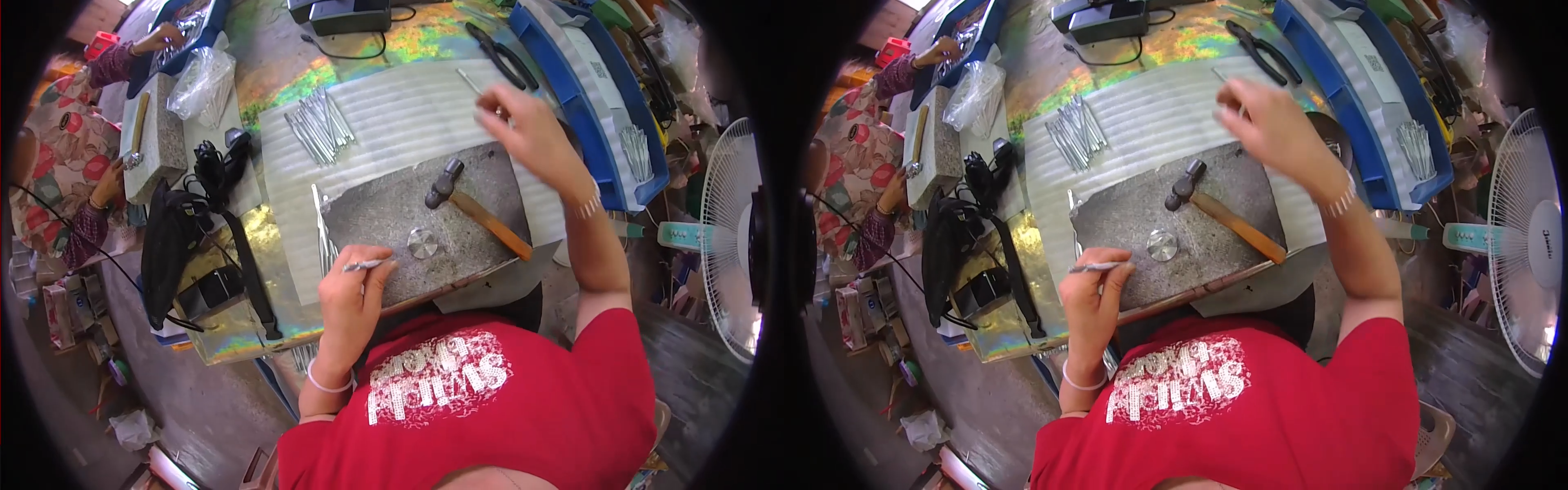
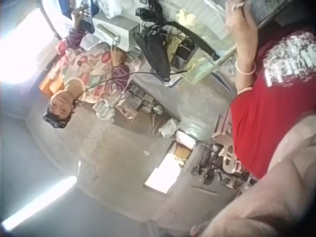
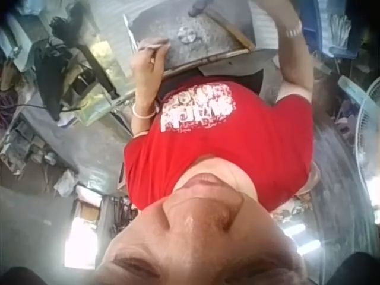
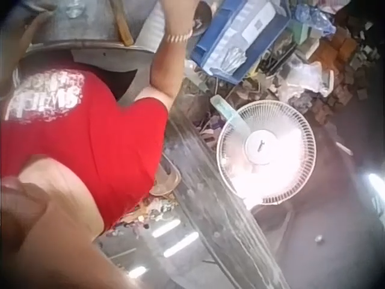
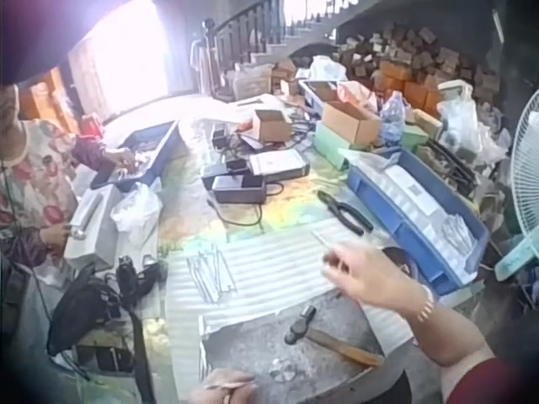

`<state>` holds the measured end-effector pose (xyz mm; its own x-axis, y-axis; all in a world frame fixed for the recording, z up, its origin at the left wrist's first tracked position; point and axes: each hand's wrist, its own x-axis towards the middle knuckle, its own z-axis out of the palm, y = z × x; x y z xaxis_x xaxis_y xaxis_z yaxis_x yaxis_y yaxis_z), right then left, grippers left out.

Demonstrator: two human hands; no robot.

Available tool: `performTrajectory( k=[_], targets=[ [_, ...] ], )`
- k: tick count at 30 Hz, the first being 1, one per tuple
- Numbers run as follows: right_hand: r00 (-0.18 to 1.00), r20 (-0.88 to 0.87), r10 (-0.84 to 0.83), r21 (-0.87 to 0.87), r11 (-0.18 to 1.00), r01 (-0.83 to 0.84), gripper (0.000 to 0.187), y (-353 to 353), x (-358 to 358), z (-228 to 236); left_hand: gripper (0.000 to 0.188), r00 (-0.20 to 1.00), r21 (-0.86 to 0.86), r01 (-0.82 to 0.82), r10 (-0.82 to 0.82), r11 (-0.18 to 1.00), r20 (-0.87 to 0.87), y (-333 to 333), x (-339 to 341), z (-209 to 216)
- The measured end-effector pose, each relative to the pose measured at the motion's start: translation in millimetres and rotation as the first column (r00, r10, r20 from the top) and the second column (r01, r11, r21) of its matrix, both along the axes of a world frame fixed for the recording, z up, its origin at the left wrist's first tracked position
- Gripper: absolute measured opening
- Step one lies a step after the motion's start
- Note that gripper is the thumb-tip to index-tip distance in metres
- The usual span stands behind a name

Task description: Hammering small metal components on a workbench using a punch and a hammer.

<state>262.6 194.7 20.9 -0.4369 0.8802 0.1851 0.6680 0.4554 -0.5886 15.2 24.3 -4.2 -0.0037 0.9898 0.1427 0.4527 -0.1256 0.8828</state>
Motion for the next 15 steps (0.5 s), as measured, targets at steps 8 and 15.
performTrajectory(
  k=[8, 15],
  targets=[
    [0.943, 0.332, 0.009, 0.069, 0.997, -0.033, 0.047, -119, -6, 2, 0.009, 0.893, -0.239, 0.116, 0.004, 0.964, 0.45, 14, 18, 0],
    [0.967, 0.248, -0.056, -0.092, 0.992, 0.082, 0.039, -124, -10, -5, 0.005, 0.921, -0.133, 0.087, -0.029, 0.987, 0.388, 14, 26, -10]
  ],
)
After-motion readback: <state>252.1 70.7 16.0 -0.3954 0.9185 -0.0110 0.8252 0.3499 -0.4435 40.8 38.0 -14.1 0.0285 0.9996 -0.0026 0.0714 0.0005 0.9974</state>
